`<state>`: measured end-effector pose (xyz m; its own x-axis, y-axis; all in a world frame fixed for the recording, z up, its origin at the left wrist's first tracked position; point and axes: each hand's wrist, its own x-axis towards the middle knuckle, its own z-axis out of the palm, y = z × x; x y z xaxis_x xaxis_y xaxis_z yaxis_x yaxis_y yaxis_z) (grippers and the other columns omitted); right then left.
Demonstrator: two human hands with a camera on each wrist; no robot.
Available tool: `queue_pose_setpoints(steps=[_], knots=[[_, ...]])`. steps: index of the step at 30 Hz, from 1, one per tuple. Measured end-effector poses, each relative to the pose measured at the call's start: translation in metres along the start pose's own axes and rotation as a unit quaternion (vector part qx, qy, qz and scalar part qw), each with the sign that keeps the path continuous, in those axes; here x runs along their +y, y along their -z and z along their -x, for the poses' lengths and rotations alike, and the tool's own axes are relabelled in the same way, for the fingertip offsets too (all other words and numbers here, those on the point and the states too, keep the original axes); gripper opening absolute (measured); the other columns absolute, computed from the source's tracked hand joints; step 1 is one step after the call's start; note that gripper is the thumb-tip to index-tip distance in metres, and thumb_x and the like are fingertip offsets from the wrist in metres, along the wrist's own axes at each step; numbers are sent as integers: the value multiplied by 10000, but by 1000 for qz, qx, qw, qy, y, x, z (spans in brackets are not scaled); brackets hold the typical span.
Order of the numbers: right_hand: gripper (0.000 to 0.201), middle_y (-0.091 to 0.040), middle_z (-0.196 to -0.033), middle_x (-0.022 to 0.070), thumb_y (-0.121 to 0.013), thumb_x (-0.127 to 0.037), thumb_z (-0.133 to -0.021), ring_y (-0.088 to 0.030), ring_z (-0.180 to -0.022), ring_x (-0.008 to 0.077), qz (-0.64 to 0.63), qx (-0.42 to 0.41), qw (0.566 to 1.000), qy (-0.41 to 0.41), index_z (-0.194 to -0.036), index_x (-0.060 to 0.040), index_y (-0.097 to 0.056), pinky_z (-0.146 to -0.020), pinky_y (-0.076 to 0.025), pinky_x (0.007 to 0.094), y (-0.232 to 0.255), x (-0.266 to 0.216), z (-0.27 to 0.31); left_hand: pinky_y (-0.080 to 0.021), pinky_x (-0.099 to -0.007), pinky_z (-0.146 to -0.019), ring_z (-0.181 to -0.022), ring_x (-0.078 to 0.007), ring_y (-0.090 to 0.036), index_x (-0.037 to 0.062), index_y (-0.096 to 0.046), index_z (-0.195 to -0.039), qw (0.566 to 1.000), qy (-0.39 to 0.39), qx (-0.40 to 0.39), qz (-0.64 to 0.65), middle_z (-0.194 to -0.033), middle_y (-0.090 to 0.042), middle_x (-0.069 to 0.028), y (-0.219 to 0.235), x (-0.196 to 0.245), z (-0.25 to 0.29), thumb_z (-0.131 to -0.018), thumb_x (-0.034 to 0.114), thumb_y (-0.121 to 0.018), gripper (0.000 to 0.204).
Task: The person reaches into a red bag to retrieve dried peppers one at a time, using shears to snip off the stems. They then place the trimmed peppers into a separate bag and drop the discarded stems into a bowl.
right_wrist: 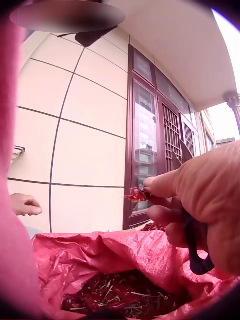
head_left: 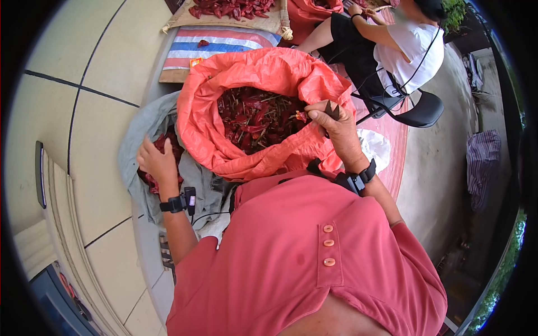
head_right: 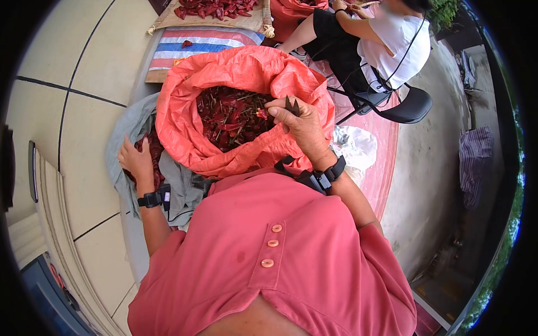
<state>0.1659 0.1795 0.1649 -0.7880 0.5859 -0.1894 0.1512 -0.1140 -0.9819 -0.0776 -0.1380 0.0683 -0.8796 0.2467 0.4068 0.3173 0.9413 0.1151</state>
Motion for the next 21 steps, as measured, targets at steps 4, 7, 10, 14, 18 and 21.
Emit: queue_pose_setpoints(steps=[4, 7, 10, 14, 18, 21], knots=[[145, -665, -845, -15, -674, -125, -871, -562, -702, 30, 22, -7, 1000, 16, -994, -53, -697, -553, -400, 167, -13, -7, -2, -464, -303, -722, -800, -164, -546, 9, -543, -1081, 850, 30, -169, 499, -950, -560, -90, 50, 100, 13, -910, 321, -619, 363], [140, -661, -846, -18, -667, -103, -871, -567, -712, 34, 29, 2, 999, 40, -998, -50, -695, -571, -410, 170, -22, -6, -5, -472, -300, -661, -742, -150, -555, -13, -501, -1074, 682, 19, -335, 649, -901, -573, -82, 56, 168, 32, -927, 352, -599, 405], [120, -661, -859, -10, -651, -67, -876, -570, -725, 42, 33, 8, 997, 69, -986, -32, -687, -614, -441, 178, -29, -11, -6, -479, -341, -649, -737, -195, -596, -18, -480, -1015, 648, -51, -342, 678, -866, -596, -128, 58, 211, 32, -929, 373, -590, 415], [105, -660, -873, 5, -629, -29, -884, -572, -742, 54, 16, 21, 995, 97, -978, -1, -666, -685, -478, 197, -34, -19, -3, -426, -300, -538, -599, -160, -545, 23, -453, -989, 712, -144, -251, 640, -689, -550, -91, 57, 235, 32, -991, 344, -481, 323], [119, -654, -852, 6, -629, -47, -889, -569, -729, 56, -23, 35, 992, 116, -996, -4, -659, -665, -471, 195, -35, -9, -5, -408, -304, -518, -567, -161, -515, 36, -457, -943, 732, -153, -157, 645, -653, -515, -88, 50, 241, 38, -1017, 283, -423, 261], [120, -643, -827, 12, -618, -91, -906, -555, -702, 55, -77, 17, 995, 61, -989, -13, -654, -606, -446, 189, -36, -21, -1, -403, -288, -516, -563, -131, -481, 43, -450, -926, 726, -147, -166, 651, -660, -492, -54, 51, 241, 39, -1025, 270, -400, 252]])
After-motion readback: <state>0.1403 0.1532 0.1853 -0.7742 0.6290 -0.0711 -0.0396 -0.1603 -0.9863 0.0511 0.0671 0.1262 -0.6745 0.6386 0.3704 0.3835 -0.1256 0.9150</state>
